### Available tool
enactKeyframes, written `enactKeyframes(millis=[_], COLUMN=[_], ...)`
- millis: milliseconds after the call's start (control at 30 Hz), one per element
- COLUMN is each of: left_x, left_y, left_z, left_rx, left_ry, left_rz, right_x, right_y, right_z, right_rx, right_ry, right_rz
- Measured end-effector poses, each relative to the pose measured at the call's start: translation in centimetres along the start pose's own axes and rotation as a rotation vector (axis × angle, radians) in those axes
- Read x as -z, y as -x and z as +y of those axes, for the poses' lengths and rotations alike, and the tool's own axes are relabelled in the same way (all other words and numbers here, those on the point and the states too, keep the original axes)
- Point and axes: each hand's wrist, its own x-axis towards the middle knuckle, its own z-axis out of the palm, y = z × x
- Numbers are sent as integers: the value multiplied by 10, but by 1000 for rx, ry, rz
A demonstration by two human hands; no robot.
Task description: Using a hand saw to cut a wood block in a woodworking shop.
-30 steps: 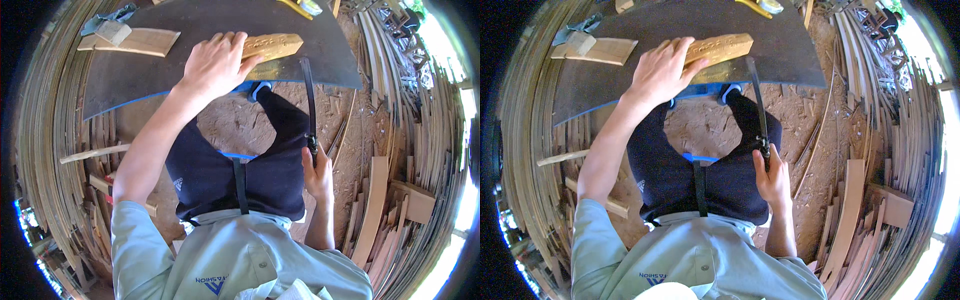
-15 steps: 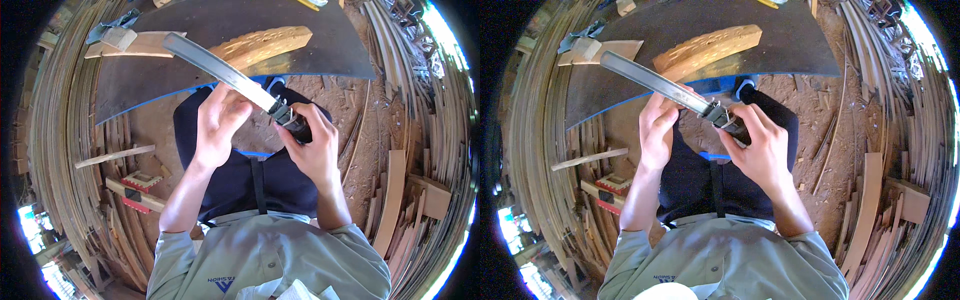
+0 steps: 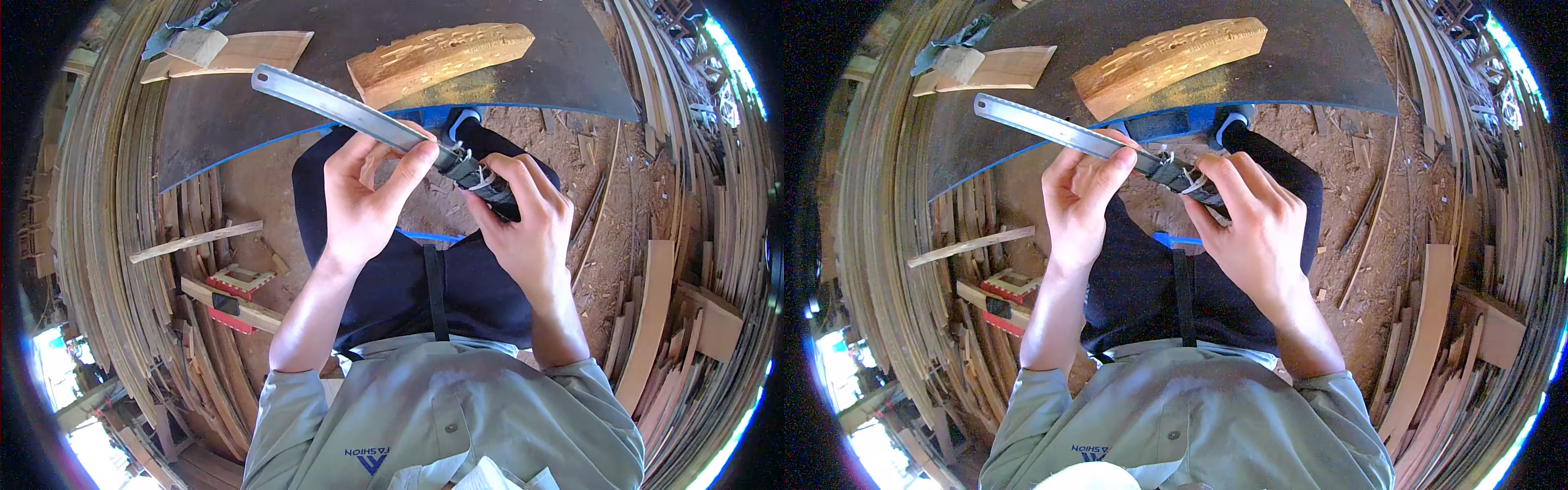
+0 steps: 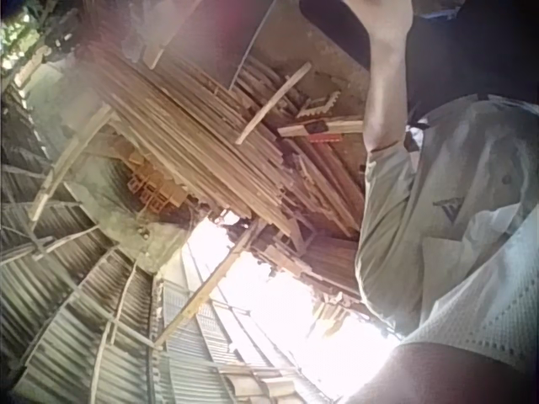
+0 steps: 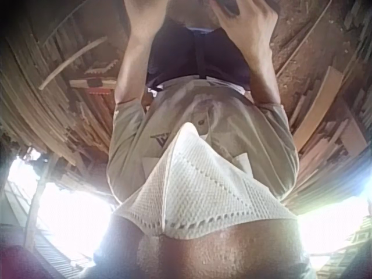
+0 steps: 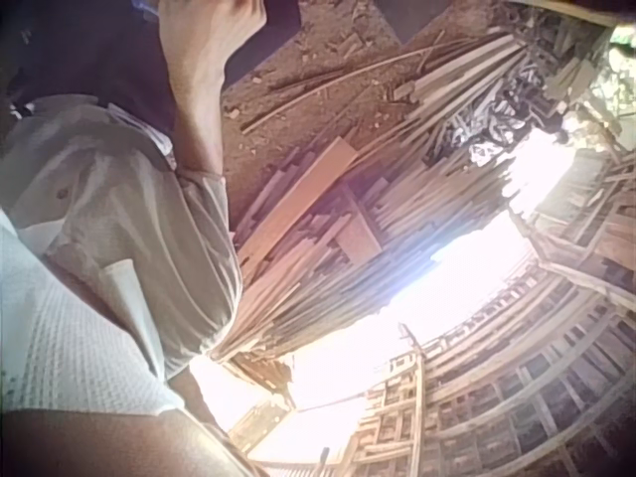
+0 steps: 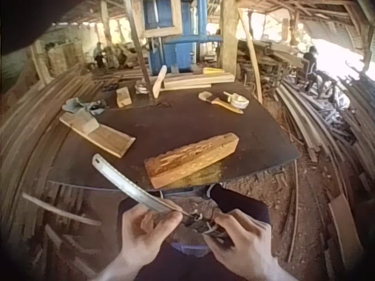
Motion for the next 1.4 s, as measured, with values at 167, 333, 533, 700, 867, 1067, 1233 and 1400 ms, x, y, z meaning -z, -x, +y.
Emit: enactKeyframes(millis=[167,333,533,700,867,1067,1233,1400], left_x=[0,3,7,11,16,19,22,23], left_y=[0,0,-1,-4,-3,-5,-5,-2], left_z=[0,1,3,2,2,0,0,0], left_rx=[4,18,23,23,8,-16,3,8], left_ry=[-23,-52,-42,-21,-41,-49,-15,-4], left_rz=[23,22,39,79,110,102,107,138], right_x=[-2,-3,-3,-4,-7,-5,-2,-4], right_y=[0,2,2,3,5,6,5,6], right_z=[1,1,3,5,4,3,0,-2], right_rx=[13,-1,6,-3,1,5,-11,-38], right_ry=[12,11,30,54,44,43,33,24], right_rz=[3,-6,-14,-22,-24,-27,-53,-96])
